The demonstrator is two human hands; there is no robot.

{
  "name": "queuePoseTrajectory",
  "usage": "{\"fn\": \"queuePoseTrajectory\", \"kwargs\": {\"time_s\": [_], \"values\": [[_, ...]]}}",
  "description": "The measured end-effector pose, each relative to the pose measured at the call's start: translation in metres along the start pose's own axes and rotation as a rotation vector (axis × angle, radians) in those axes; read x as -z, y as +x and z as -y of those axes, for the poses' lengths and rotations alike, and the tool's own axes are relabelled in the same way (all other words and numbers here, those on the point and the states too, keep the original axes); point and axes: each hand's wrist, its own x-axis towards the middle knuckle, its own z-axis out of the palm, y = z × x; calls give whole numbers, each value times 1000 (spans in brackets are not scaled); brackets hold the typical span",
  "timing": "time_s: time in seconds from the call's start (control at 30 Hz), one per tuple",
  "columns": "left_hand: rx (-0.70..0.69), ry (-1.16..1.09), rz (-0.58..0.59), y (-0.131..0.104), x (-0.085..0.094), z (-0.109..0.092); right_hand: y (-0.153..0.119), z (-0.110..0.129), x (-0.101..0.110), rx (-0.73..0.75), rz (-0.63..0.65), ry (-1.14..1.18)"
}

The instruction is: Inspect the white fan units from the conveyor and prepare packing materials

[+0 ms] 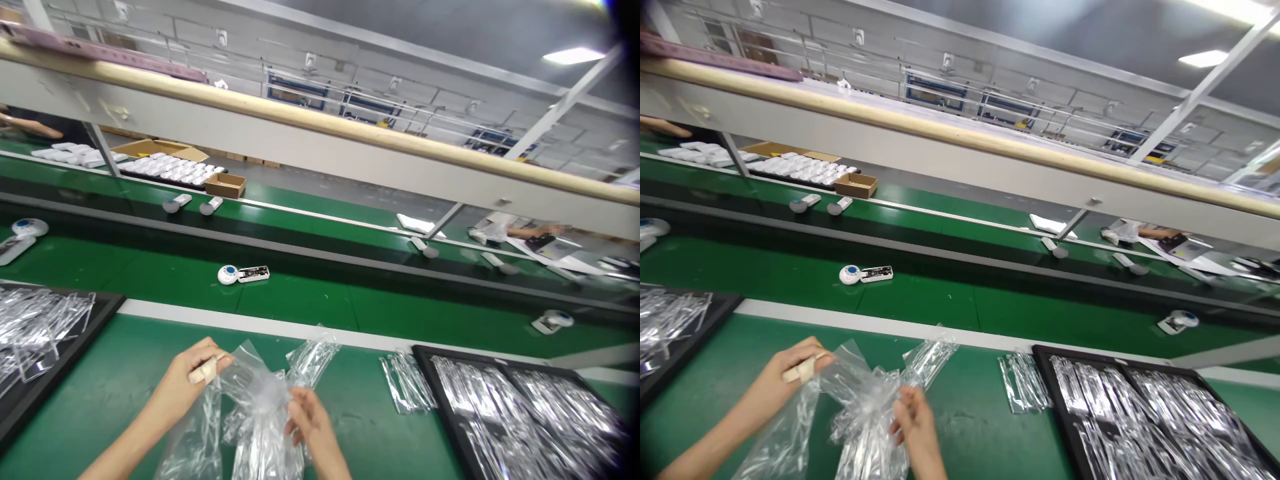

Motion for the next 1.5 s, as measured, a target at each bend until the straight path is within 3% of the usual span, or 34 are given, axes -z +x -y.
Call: {"fn": "queuePoseTrajectory", "kwargs": {"time_s": [0.1,0.2,0.27,0.4,0.47,0.53,0.67,0.8,0.93,1.03,1.17,1.27,1.37,1.5], "values": [[-82,183,-35,-2,17,-14,36,14,44,252,-256,-515],[-107,342,-134,-3,30,-30,65,33,71,356,-290,-659],[-102,363,-167,-2,37,-37,73,40,73,441,-199,-712],[8,225,-103,0,46,-36,69,37,64,655,217,-1098],[24,184,-44,-2,40,-32,67,29,66,713,383,-1297],[44,166,73,-2,24,-29,68,20,72,736,395,-1353],[138,218,375,2,-33,-26,71,2,90,860,228,-1315],[132,501,489,3,-82,-21,64,-6,107,877,162,-1279],[-53,719,594,-11,-105,4,50,-7,109,877,166,-1260],[-232,755,533,-22,-116,34,44,-10,103,938,151,-1243],[-531,755,340,-26,-123,56,44,-9,96,981,128,-1187],[-652,720,99,-22,-114,41,40,12,95,978,104,-1108],[-599,663,-11,-13,-94,6,32,47,91,865,72,-831],[-295,602,155,2,-69,-40,22,84,78,564,203,-554]]}}
